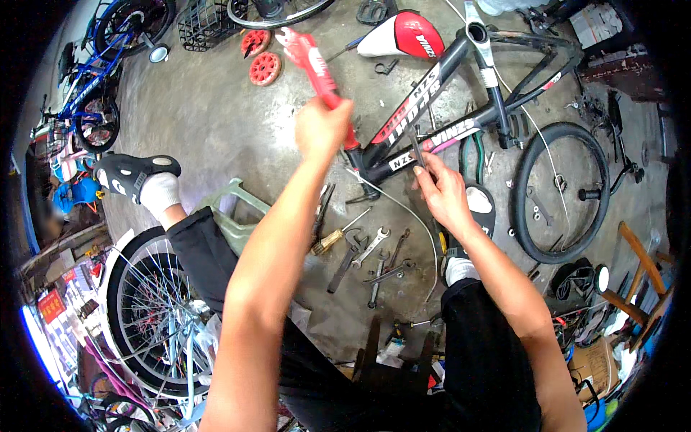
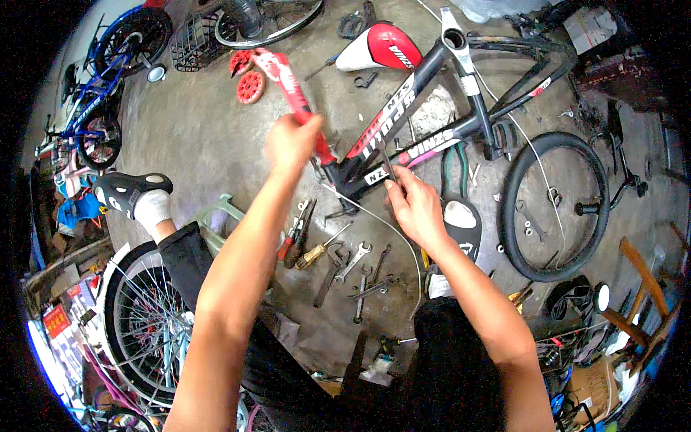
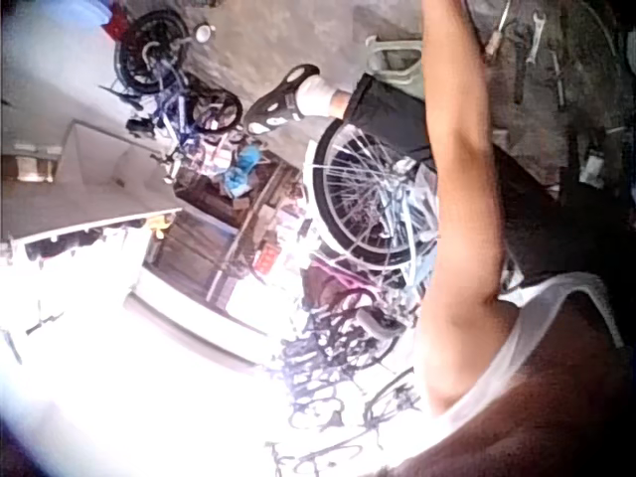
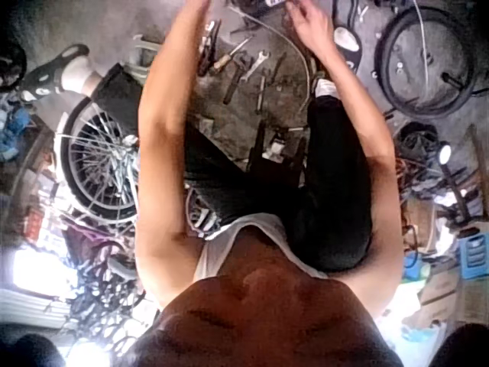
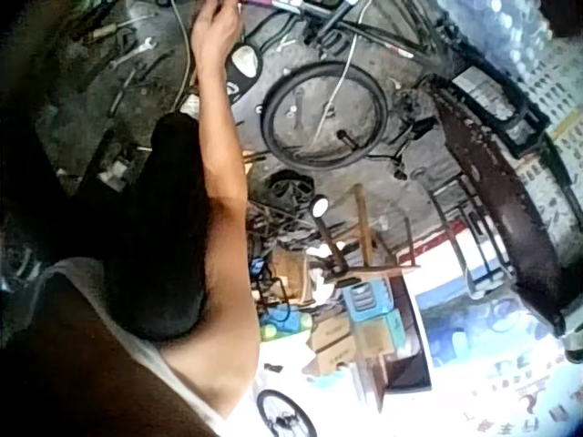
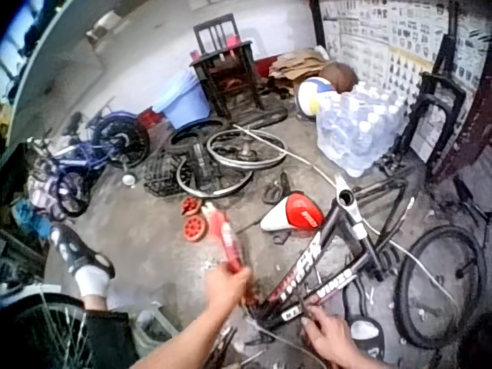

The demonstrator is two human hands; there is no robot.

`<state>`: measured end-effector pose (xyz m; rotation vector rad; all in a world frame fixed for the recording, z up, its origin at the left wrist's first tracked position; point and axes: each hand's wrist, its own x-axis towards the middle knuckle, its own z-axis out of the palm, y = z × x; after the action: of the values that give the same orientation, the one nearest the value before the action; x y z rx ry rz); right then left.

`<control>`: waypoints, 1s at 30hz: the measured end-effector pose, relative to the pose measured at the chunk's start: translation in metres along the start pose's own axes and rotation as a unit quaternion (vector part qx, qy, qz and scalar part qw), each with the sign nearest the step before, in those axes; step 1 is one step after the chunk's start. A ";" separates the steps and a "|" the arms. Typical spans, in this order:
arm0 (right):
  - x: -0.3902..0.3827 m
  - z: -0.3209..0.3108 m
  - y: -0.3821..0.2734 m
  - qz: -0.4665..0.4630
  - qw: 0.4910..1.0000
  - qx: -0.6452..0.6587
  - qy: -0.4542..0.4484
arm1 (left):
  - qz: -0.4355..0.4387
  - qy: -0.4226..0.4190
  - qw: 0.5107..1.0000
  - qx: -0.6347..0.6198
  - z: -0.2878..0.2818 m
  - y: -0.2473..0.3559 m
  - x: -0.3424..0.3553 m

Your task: The person assembles bicycle components by hand, first threading a small part onto a bolt and then aligning a red fork onto the black bicycle frame.

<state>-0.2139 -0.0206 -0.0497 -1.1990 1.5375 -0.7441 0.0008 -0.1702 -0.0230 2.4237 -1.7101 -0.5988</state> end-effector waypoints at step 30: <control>0.033 0.031 -0.029 -0.093 0.992 -0.086 -0.032 | -0.034 0.001 0.959 -0.282 0.021 -0.074 -0.032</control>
<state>-0.1748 -0.0574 -0.0441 -1.4946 1.4737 -0.6972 0.0483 -0.1118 -0.0578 2.0695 -1.2314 -0.9392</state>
